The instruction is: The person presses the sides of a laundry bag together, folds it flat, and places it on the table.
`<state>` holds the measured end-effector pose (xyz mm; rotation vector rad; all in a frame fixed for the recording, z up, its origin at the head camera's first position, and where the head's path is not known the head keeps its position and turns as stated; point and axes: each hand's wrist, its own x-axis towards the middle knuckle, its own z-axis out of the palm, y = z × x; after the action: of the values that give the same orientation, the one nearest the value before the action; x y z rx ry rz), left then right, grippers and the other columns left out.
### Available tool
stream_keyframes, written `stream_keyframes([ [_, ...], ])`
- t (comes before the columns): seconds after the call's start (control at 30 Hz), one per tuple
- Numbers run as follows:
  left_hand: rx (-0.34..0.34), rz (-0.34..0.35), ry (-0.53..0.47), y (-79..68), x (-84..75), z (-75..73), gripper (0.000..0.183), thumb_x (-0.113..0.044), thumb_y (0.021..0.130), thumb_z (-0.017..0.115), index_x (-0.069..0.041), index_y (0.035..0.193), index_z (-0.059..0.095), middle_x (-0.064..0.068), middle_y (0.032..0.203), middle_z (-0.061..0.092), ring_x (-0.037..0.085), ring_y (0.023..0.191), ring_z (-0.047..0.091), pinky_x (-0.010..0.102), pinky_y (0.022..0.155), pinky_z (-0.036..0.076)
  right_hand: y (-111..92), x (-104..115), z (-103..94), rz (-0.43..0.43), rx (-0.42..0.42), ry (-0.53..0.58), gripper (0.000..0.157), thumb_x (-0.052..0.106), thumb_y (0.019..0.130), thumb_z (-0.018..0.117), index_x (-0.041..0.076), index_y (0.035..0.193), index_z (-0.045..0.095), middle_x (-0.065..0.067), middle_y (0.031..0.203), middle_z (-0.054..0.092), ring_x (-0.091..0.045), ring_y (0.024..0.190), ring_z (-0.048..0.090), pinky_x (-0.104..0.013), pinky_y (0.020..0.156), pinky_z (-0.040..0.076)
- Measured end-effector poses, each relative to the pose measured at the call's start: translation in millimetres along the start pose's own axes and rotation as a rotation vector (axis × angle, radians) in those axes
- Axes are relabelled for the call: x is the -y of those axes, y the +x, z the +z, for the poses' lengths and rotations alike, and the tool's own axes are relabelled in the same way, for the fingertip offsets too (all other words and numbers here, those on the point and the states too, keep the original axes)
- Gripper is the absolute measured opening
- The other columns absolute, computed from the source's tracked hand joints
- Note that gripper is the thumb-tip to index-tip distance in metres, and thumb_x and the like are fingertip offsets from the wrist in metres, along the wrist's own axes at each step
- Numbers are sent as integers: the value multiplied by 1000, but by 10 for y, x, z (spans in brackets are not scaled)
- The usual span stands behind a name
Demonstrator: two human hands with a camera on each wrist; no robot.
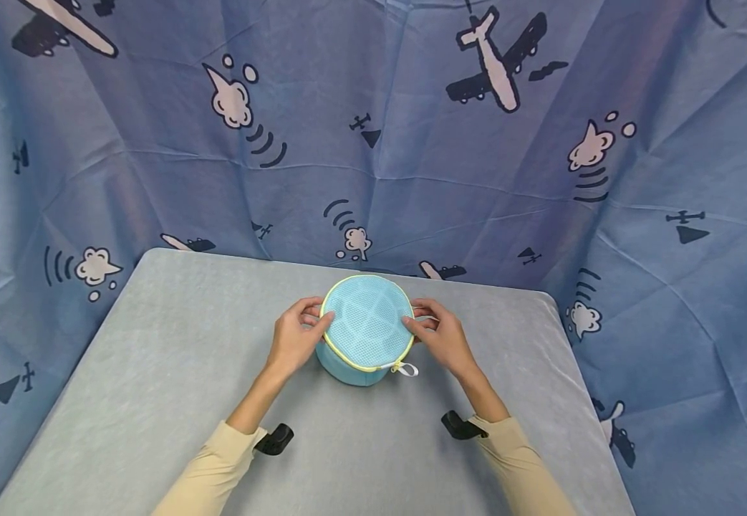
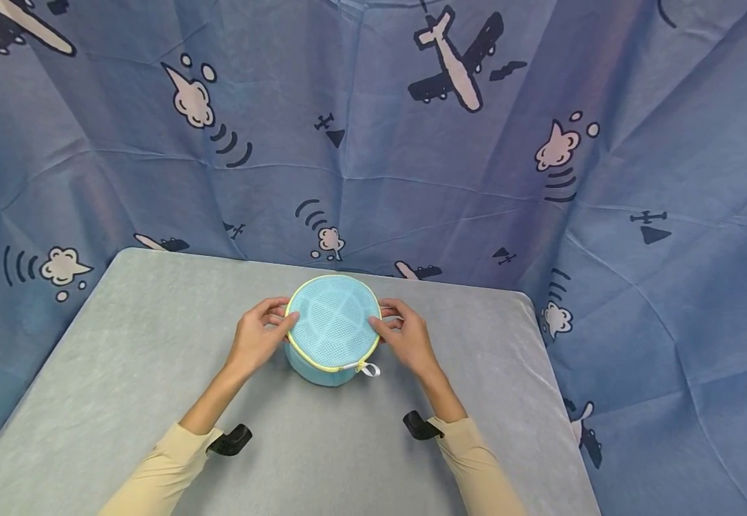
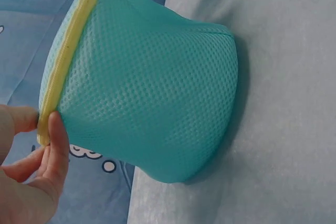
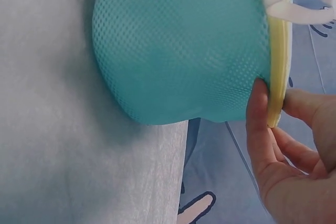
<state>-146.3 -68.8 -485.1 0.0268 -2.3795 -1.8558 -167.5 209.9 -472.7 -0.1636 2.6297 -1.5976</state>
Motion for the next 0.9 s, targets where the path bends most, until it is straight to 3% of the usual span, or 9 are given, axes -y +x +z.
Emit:
stream_keyframes([
  [0.2, 11, -62, -7, -56, -39, -29, 37, -19, 95, 76, -1, 126, 68, 11, 99, 68, 21, 81, 68, 25, 63, 55, 4, 35, -15, 37, 23, 33, 43, 13, 96, 75, 1, 134, 61, -18, 115, 64, -19, 86, 70, -35, 72, 62],
  [0.5, -16, -106, 29, -121, -59, -45, 37, -24, 92, 78, -2, 121, 69, 9, 96, 67, 22, 87, 64, 28, 74, 50, 13, 45, -22, 32, 82, 57, 41, 11, 97, 73, -1, 134, 61, -20, 115, 64, -17, 84, 70, -31, 71, 62],
  [0.7, -5, -152, 21, -139, -61, -68, 43, -29, 90, 81, -2, 120, 67, 11, 104, 68, 23, 91, 65, 27, 74, 51, -5, 56, -6, 15, 133, 82, 45, 14, 97, 74, -4, 135, 60, -23, 117, 64, -18, 83, 70, -38, 72, 62],
  [0.9, 22, -140, 2, -157, -33, -89, 50, -26, 91, 81, 0, 129, 64, 14, 106, 68, 23, 90, 65, 25, 72, 50, -19, 54, 27, 29, 125, 60, 50, 18, 94, 78, -3, 135, 59, -21, 117, 65, -17, 83, 70, -43, 73, 61],
])
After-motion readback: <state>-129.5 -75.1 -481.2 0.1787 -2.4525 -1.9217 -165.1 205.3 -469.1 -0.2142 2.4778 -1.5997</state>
